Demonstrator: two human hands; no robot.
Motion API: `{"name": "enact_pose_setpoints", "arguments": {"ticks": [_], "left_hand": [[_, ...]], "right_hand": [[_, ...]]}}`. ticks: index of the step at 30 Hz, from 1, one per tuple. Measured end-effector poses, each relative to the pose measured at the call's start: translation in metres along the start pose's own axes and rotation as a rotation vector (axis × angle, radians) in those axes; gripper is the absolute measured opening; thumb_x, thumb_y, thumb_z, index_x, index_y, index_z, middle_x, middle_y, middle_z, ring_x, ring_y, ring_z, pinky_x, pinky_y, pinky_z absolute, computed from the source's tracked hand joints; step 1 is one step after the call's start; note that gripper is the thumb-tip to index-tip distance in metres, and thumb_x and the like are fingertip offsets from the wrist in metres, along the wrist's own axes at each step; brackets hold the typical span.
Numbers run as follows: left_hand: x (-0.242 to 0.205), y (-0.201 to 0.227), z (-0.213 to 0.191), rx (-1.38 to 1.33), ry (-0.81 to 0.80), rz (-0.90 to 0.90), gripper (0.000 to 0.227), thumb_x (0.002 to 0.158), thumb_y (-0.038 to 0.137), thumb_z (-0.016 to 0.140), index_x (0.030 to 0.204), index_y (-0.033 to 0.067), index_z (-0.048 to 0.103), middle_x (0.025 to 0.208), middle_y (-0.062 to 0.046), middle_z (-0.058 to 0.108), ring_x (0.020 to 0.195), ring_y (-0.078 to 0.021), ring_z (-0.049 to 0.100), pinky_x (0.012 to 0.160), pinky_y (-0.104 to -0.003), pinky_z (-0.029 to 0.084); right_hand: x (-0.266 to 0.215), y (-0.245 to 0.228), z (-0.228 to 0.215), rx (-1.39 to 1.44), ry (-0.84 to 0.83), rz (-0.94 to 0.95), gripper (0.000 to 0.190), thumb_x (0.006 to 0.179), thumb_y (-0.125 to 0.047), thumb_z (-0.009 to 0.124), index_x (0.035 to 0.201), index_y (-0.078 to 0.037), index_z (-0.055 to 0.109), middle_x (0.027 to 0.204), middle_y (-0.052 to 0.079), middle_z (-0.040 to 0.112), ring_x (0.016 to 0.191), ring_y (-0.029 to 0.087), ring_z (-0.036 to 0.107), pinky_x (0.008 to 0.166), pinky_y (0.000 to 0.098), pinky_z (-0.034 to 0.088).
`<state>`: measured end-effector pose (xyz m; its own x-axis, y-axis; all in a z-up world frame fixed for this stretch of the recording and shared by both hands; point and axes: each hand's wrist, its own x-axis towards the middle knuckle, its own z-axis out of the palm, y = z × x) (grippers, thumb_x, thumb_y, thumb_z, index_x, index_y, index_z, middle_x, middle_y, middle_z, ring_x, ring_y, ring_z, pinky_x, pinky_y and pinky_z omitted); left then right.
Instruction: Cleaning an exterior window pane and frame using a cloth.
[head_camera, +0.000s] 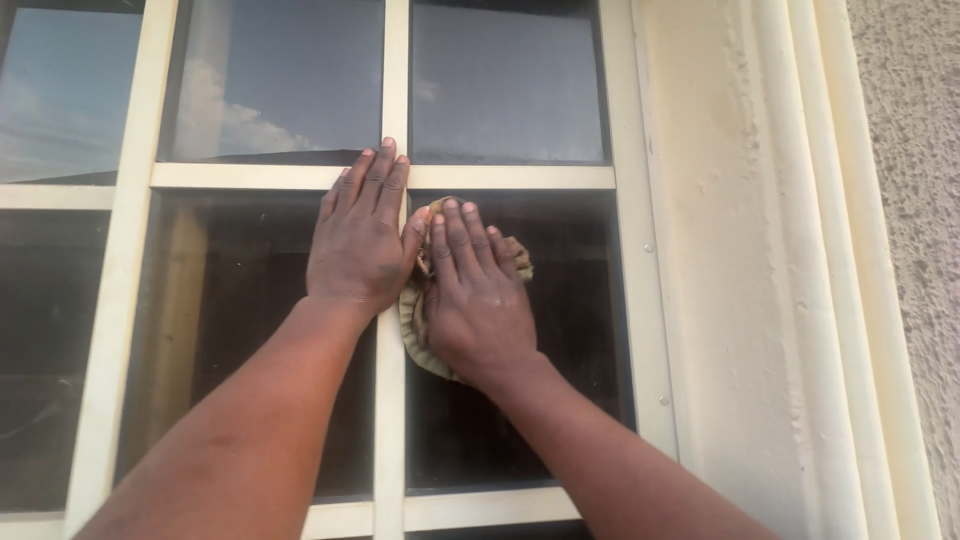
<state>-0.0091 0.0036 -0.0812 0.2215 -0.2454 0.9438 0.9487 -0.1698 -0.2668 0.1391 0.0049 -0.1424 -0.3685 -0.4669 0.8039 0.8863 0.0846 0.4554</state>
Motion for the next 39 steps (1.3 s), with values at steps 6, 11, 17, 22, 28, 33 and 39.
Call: {"name": "enact_pose_setpoints", "arguments": {"ticks": [6, 11, 17, 22, 28, 33, 39], "left_hand": [[-0.012, -0.006, -0.021, -0.007, -0.241, -0.035, 0.072, 0.110, 0.060, 0.019, 0.164, 0.0127, 0.025, 0.173, -0.006, 0.016, 0.159, -0.0285, 0.013, 0.127, -0.048, 0.020], [-0.022, 0.002, -0.038, -0.024, -0.407, -0.044, 0.077, 0.107, 0.063, 0.015, 0.165, 0.0127, 0.017, 0.174, -0.009, 0.010, 0.160, -0.0298, 0.009, 0.128, -0.050, 0.015], [-0.050, 0.008, -0.044, -0.088, -0.448, -0.060, 0.071, 0.110, 0.056, 0.015, 0.167, 0.0140, 0.010, 0.174, -0.008, 0.004, 0.160, -0.0280, 0.007, 0.129, -0.049, 0.010], [-0.052, 0.001, -0.022, -0.062, -0.341, -0.032, 0.069, 0.110, 0.047, 0.028, 0.167, 0.0125, 0.011, 0.174, -0.007, 0.005, 0.160, -0.0272, 0.008, 0.130, -0.050, 0.013], [-0.057, 0.006, -0.027, -0.134, -0.345, -0.048, 0.064, 0.113, 0.045, 0.024, 0.167, 0.0132, 0.012, 0.174, -0.005, 0.004, 0.160, -0.0252, 0.005, 0.130, -0.048, 0.007], [-0.057, 0.009, -0.036, -0.123, -0.393, -0.082, 0.064, 0.112, 0.050, 0.012, 0.167, 0.0164, 0.011, 0.174, -0.003, 0.001, 0.161, -0.0226, 0.003, 0.130, -0.046, 0.004], [-0.058, 0.001, -0.023, -0.127, -0.213, -0.012, 0.061, 0.112, 0.039, 0.027, 0.164, 0.0064, 0.022, 0.173, -0.005, 0.011, 0.158, -0.0218, 0.008, 0.125, -0.047, 0.012]], "right_hand": [[-0.007, -0.006, 0.002, 0.008, -0.019, 0.039, 0.060, 0.097, -0.019, 0.045, 0.154, -0.001, 0.046, 0.159, 0.017, 0.047, 0.149, 0.033, 0.045, 0.122, 0.0455, 0.032], [-0.028, 0.033, -0.014, -0.092, -0.090, 0.204, 0.067, 0.092, -0.020, 0.048, 0.156, 0.000, 0.042, 0.161, 0.019, 0.043, 0.148, 0.038, 0.044, 0.119, 0.0488, 0.035], [-0.039, 0.013, -0.018, -0.138, -0.099, 0.337, 0.079, 0.082, -0.013, 0.053, 0.158, 0.002, 0.037, 0.162, 0.023, 0.039, 0.150, 0.041, 0.041, 0.119, 0.0507, 0.036], [-0.027, -0.038, -0.016, -0.060, -0.138, 0.150, 0.076, 0.082, -0.015, 0.051, 0.157, -0.002, 0.042, 0.163, 0.020, 0.041, 0.153, 0.036, 0.040, 0.122, 0.0456, 0.030], [-0.044, -0.010, -0.024, -0.068, -0.135, 0.063, 0.077, 0.082, -0.013, 0.052, 0.158, -0.005, 0.040, 0.163, 0.014, 0.043, 0.152, 0.031, 0.043, 0.121, 0.0425, 0.033], [-0.063, 0.047, -0.026, -0.158, -0.020, 0.231, 0.070, 0.081, -0.009, 0.049, 0.151, 0.001, 0.052, 0.153, 0.019, 0.053, 0.141, 0.039, 0.052, 0.110, 0.0475, 0.041], [-0.031, 0.013, -0.022, 0.012, -0.176, 0.588, 0.057, 0.094, -0.006, 0.054, 0.148, 0.005, 0.044, 0.159, 0.022, 0.040, 0.152, 0.037, 0.030, 0.123, 0.0505, 0.026]]}}
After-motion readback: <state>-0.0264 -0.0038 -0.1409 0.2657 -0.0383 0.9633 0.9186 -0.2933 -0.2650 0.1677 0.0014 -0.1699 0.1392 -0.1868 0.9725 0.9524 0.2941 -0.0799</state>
